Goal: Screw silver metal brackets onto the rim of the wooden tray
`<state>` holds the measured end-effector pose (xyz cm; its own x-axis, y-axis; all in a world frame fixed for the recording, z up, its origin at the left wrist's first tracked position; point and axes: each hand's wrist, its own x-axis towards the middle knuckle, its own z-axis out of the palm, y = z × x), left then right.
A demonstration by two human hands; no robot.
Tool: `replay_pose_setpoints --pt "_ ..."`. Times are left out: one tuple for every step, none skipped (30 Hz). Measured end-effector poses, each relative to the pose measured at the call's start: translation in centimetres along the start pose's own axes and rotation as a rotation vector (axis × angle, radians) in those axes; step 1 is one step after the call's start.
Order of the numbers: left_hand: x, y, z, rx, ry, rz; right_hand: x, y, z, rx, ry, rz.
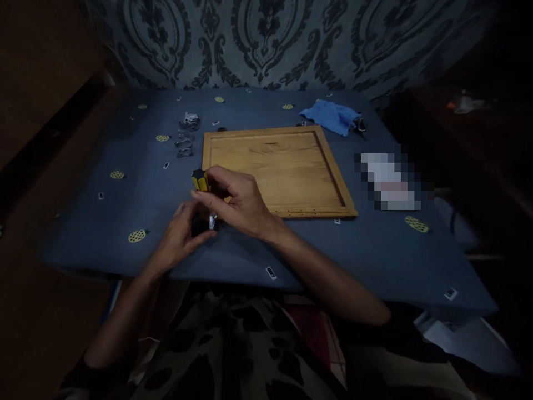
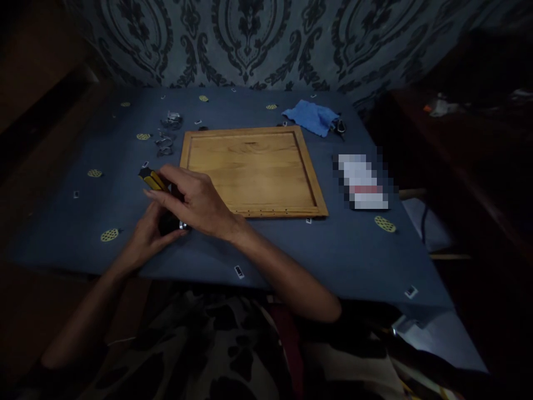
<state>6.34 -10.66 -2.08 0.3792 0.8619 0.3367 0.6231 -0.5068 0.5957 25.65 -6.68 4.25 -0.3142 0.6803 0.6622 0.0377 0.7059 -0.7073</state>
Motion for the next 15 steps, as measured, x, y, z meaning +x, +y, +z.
replay_pose_setpoints --pt "-0.01 -0.01 0.03 -0.003 0.005 0.000 -0.01 -0.06 -0.05 -0.005 0.032 0.008" --pt "-0.01 0.00 0.05 -0.007 0.005 -0.003 -0.03 -0.09 -0.11 -0.004 0.060 0.019" --pt "-0.02 0.01 0.06 -0.012 0.000 -0.006 -0.04 -0.09 -0.17 -0.003 0.080 0.030" --pt "-0.03 0.02 0.06 -0.016 -0.003 -0.010 -0.05 -0.07 -0.22 -0.004 0.089 0.037" --pt "-0.04 0.02 0.06 -0.018 -0.002 -0.014 -0.06 -0.02 -0.27 -0.007 0.091 0.041" --pt "-0.06 0.01 0.05 -0.018 0.001 -0.018 -0.08 0.03 -0.30 -0.013 0.088 0.045" --pt "-0.08 0.00 0.06 -0.014 0.006 -0.020 -0.09 0.08 -0.32 -0.020 0.081 0.047" --pt "-0.09 -0.02 0.06 -0.010 0.008 -0.023 -0.11 0.12 -0.33 -0.025 0.074 0.048" --pt "-0.10 -0.04 0.07 -0.006 0.008 -0.025 -0.13 0.14 -0.33 -0.026 0.068 0.049" --pt "-0.11 -0.05 0.08 -0.004 0.004 -0.022 -0.14 0.13 -0.31 -0.024 0.063 0.046" --pt "-0.11 -0.06 0.09 -0.005 -0.001 -0.018 -0.16 0.12 -0.29 -0.016 0.063 0.039" --pt "-0.11 -0.06 0.10 -0.006 -0.001 -0.015 -0.19 0.11 -0.27 -0.003 0.062 0.032" --pt "-0.09 -0.06 0.11 -0.005 0.000 -0.014 -0.22 0.10 -0.24 0.013 0.059 0.028" --pt "-0.08 -0.05 0.12 -0.004 0.000 -0.014 -0.25 0.11 -0.21 0.030 0.055 0.028" --pt "-0.07 -0.05 0.13 -0.002 0.001 -0.017 -0.28 0.13 -0.18 0.043 0.050 0.030"
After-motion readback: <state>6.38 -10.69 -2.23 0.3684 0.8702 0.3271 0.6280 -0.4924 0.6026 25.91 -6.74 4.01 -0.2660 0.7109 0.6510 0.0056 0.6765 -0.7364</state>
